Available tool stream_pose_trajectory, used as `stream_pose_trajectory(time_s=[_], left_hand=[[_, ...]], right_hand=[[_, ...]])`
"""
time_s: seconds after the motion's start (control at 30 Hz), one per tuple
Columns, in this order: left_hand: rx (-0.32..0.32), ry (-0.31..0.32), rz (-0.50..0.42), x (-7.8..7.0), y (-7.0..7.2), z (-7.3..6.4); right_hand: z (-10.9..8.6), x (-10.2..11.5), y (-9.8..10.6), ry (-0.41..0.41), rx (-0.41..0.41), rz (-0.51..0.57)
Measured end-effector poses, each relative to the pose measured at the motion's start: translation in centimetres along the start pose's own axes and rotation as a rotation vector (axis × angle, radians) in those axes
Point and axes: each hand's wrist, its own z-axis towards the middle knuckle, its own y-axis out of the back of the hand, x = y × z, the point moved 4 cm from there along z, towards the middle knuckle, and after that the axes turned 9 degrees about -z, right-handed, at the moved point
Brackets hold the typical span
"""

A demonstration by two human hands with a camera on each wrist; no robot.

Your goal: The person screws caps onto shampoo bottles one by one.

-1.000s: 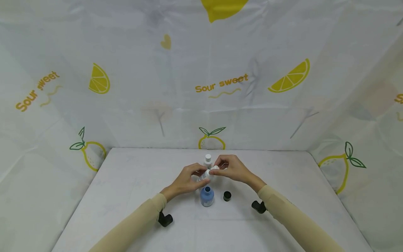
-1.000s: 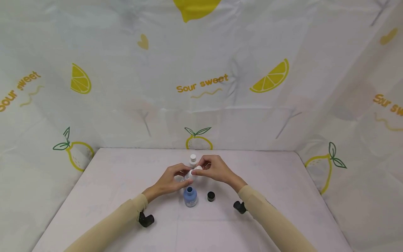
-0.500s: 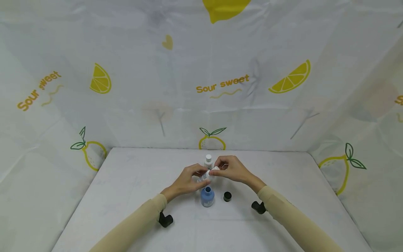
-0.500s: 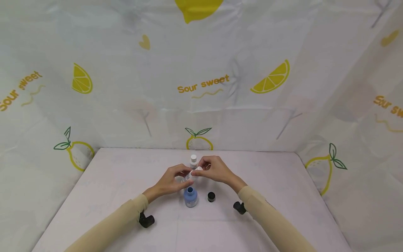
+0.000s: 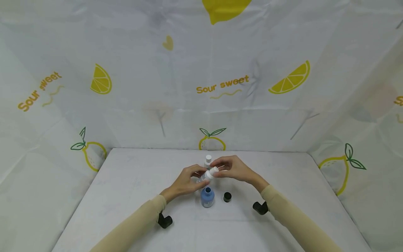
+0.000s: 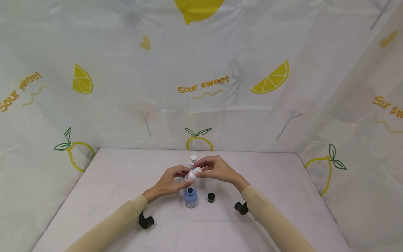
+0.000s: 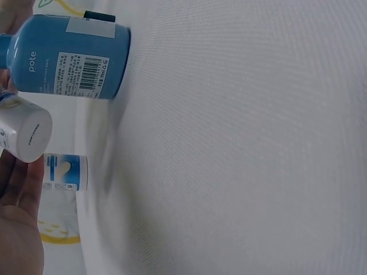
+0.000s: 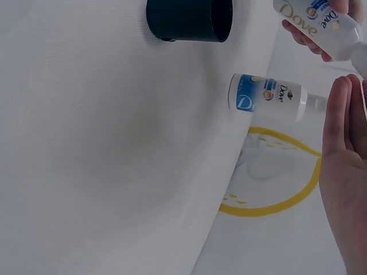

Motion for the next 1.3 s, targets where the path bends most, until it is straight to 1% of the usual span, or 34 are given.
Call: stream_pose_trajectory(time_s=[0.07, 0.13, 0.27, 0.53, 0.83, 0.97, 1.07, 1.3], left_hand=[[0.000, 0.008, -0.001, 0.04, 0.06, -0.02], [0.002, 0.016, -0.001, 0.04, 0.07, 0.00], [0.009, 0.028, -0.008, -0.10, 0.05, 0.08], [0.009, -0.004, 0.004, -0.29, -0.08, 0.17], [-0.005, -0.014, -0.003, -0.47, 0.10, 0.44], [-0.009, -0.012, -0.001, -0.55, 0.21, 0.41], [-0.012, -0.010, 0.004, -0.55, 0.24, 0.40], [-0.010, -0.055, 0.010, -0.74, 0.11, 0.62]], right_hand=[[-0.09, -0.24, 0.18, 0.016, 0.039, 0.079], [-0.20, -0.34, 0.31, 0.029, 0.072, 0.136], [-0.25, -0.52, 0.41, 0.054, 0.099, 0.179], [-0.19, -0.50, 0.29, 0.014, 0.078, 0.171], [-0.13, -0.42, 0.36, 0.009, 0.003, 0.112], [-0.06, -0.37, 0.28, 0.007, -0.010, 0.095], [0.01, -0.33, 0.23, -0.011, -0.015, 0.067], [0.01, -0.26, 0.30, -0.059, -0.042, -0.008]])
